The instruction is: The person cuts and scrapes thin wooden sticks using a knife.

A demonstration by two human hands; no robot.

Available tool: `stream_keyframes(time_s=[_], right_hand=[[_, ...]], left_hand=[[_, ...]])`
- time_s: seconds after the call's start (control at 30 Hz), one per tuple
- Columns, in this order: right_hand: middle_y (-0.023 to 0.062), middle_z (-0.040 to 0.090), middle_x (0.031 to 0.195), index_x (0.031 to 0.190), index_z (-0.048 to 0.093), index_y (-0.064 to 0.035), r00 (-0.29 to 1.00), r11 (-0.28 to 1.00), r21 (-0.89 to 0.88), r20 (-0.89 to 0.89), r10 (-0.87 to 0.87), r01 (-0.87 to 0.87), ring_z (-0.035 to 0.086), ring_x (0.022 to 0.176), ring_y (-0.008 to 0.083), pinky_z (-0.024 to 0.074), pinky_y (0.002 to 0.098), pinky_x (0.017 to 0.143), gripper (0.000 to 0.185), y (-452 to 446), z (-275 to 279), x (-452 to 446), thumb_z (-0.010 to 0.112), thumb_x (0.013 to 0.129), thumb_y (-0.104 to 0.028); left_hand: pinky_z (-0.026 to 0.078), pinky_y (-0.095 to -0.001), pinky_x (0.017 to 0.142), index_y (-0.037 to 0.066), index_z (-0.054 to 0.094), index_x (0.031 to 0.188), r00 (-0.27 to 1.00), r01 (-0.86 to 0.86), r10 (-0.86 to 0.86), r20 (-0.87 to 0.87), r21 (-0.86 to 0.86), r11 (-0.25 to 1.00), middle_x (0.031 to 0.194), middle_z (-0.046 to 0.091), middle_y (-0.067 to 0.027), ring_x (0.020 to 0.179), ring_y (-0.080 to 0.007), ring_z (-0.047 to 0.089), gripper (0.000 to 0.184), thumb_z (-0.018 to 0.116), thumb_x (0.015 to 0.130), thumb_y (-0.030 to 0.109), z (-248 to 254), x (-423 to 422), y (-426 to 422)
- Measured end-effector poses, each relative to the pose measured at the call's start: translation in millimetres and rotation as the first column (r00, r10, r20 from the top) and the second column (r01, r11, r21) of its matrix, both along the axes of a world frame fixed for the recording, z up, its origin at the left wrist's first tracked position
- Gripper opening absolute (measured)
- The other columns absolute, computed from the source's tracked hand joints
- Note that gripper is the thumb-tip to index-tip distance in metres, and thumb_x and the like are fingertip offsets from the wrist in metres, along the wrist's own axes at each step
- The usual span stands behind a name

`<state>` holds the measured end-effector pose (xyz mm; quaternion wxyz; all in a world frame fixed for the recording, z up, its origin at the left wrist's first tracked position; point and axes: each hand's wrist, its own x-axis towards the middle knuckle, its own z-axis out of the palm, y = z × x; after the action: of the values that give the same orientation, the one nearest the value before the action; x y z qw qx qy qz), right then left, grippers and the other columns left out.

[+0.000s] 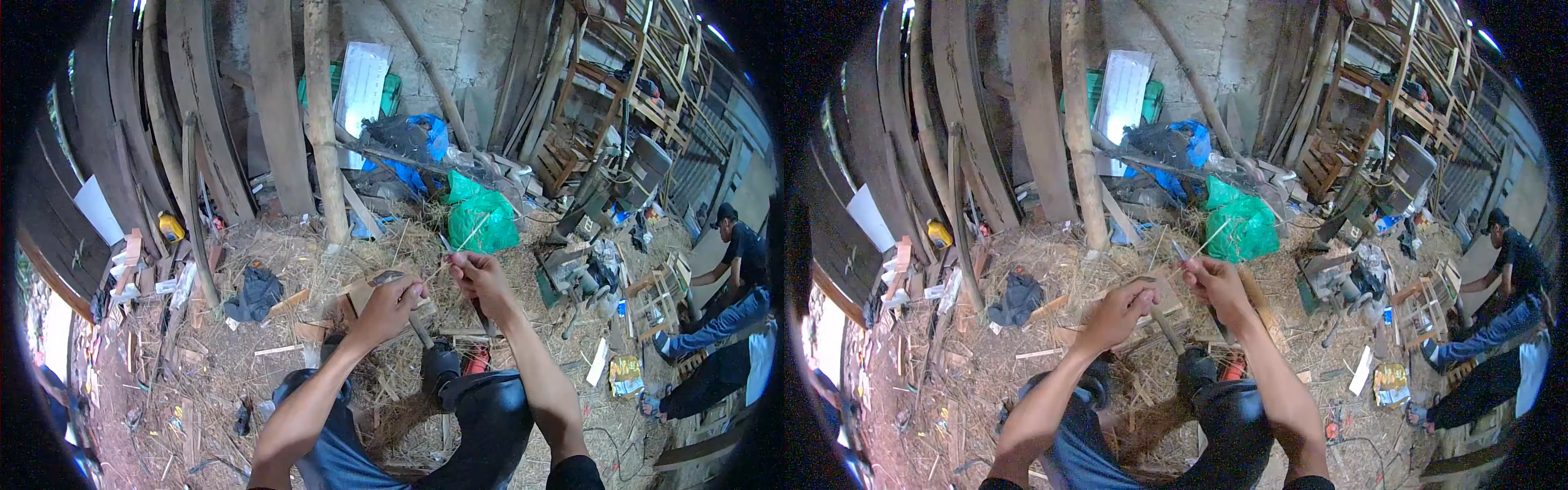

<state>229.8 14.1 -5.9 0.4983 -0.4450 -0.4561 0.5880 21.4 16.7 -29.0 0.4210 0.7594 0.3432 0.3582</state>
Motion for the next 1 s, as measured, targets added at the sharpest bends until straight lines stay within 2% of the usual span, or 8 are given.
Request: stream_keyframes(time_s=[0.13, 0.2, 0.33, 0.4, 0.5, 0.83, 0.93, 1.0], right_hand=[[-0.0046, 0.056, 0.069, 0.096, 0.060, -0.0055, 0.989, 0.991, 0.018, 0.055, 0.135, -0.136, 0.038, 0.051, 0.0009, 0.0263, 0.0174, 0.045, 0.016, -19, 8, -24, 0.056, 0.093, -0.021], [-0.0047, 0.056, 0.069, 0.095, 0.060, -0.0055, 0.988, 0.988, 0.016, 0.022, 0.152, -0.152, 0.038, 0.051, 0.0009, 0.0264, 0.0173, 0.045, 0.016, -17, 7, -25, 0.056, 0.093, -0.020], [-0.0046, 0.056, 0.069, 0.090, 0.059, -0.0063, 0.989, 0.989, 0.014, 0.030, 0.146, -0.146, 0.038, 0.051, 0.0010, 0.0261, 0.0176, 0.045, 0.016, -13, -2, -21, 0.056, 0.093, -0.022], [-0.0042, 0.056, 0.068, 0.087, 0.058, -0.0065, 0.990, 0.990, 0.009, 0.021, 0.139, -0.139, 0.038, 0.050, 0.0014, 0.0255, 0.0181, 0.044, 0.016, -12, 2, -18, 0.056, 0.093, -0.022], [-0.0040, 0.056, 0.068, 0.086, 0.059, -0.0064, 0.990, 0.990, -0.012, 0.012, 0.140, -0.140, 0.038, 0.049, 0.0018, 0.0252, 0.0183, 0.044, 0.017, -10, 1, -14, 0.056, 0.093, -0.022], [-0.0027, 0.058, 0.069, 0.086, 0.060, -0.0051, 0.996, 0.997, -0.020, 0.057, 0.073, -0.072, 0.043, 0.051, 0.0028, 0.0295, 0.0184, 0.045, 0.017, -2, -3, -10, 0.060, 0.091, -0.021], [-0.0025, 0.058, 0.069, 0.090, 0.064, -0.0037, 0.989, 0.999, -0.032, 0.144, 0.038, -0.033, 0.043, 0.052, 0.0027, 0.0293, 0.0186, 0.044, 0.012, 0, -5, -7, 0.056, 0.092, -0.013], [-0.0022, 0.058, 0.071, 0.095, 0.066, -0.0030, 0.940, 0.967, 0.064, 0.228, -0.254, 0.246, 0.042, 0.052, 0.0022, 0.0292, 0.0185, 0.043, 0.017, 13, -19, 19, 0.050, 0.090, -0.004]], left_hand=[[0.043, -0.0262, 0.065, 0.002, 0.055, 0.092, 0.999, -0.017, 0.018, 0.045, -0.013, 1.000, 0.076, 0.052, -0.0006, 0.068, -0.0090, 0.047, 0.020, 0.044, 0.096, 0.018, -6, 1, 7], [0.039, -0.0229, 0.060, 0.003, 0.055, 0.092, 0.977, 0.091, -0.049, 0.208, -0.197, 0.976, 0.073, 0.048, 0.0016, 0.065, -0.0065, 0.043, 0.021, 0.043, 0.097, 0.020, -4, 3, 7], [0.033, -0.0192, 0.052, 0.005, 0.054, 0.092, 0.968, 0.173, -0.091, 0.232, -0.359, 0.917, 0.070, 0.042, 0.0036, 0.060, -0.0039, 0.038, 0.021, 0.043, 0.097, 0.023, 8, -3, 0], [0.028, -0.0176, 0.047, 0.006, 0.053, 0.093, 0.930, 0.294, -0.095, 0.355, -0.562, 0.773, 0.069, 0.040, 0.0045, 0.056, -0.0027, 0.036, 0.022, 0.044, 0.097, 0.025, 12, -4, -2], [0.030, -0.0230, 0.050, 0.004, 0.056, 0.086, 0.929, 0.257, -0.028, 0.368, -0.590, 0.766, 0.065, 0.043, 0.0033, 0.056, -0.0056, 0.038, 0.022, 0.043, 0.096, 0.019, 16, 1, -4], [0.035, -0.0255, 0.055, 0.002, 0.056, 0.086, 0.982, 0.085, -0.042, 0.187, -0.230, 0.969, 0.064, 0.046, 0.0014, 0.059, -0.0081, 0.043, 0.026, 0.042, 0.096, 0.021, -5, 8, 7], [0.042, -0.0253, 0.062, 0.003, 0.058, 0.090, 0.998, 0.047, -0.042, 0.044, -0.121, 0.992, 0.077, 0.050, 0.0007, 0.066, -0.0096, 0.046, 0.024, 0.045, 0.096, 0.022, -3, 1, 7], [0.040, -0.0250, 0.060, 0.002, 0.059, 0.088, 0.999, 0.043, -0.043, 0.020, -0.044, 0.998, 0.070, 0.048, 0.0012, 0.064, -0.0091, 0.045, 0.024, 0.045, 0.095, 0.021, 2, -8, -2]])
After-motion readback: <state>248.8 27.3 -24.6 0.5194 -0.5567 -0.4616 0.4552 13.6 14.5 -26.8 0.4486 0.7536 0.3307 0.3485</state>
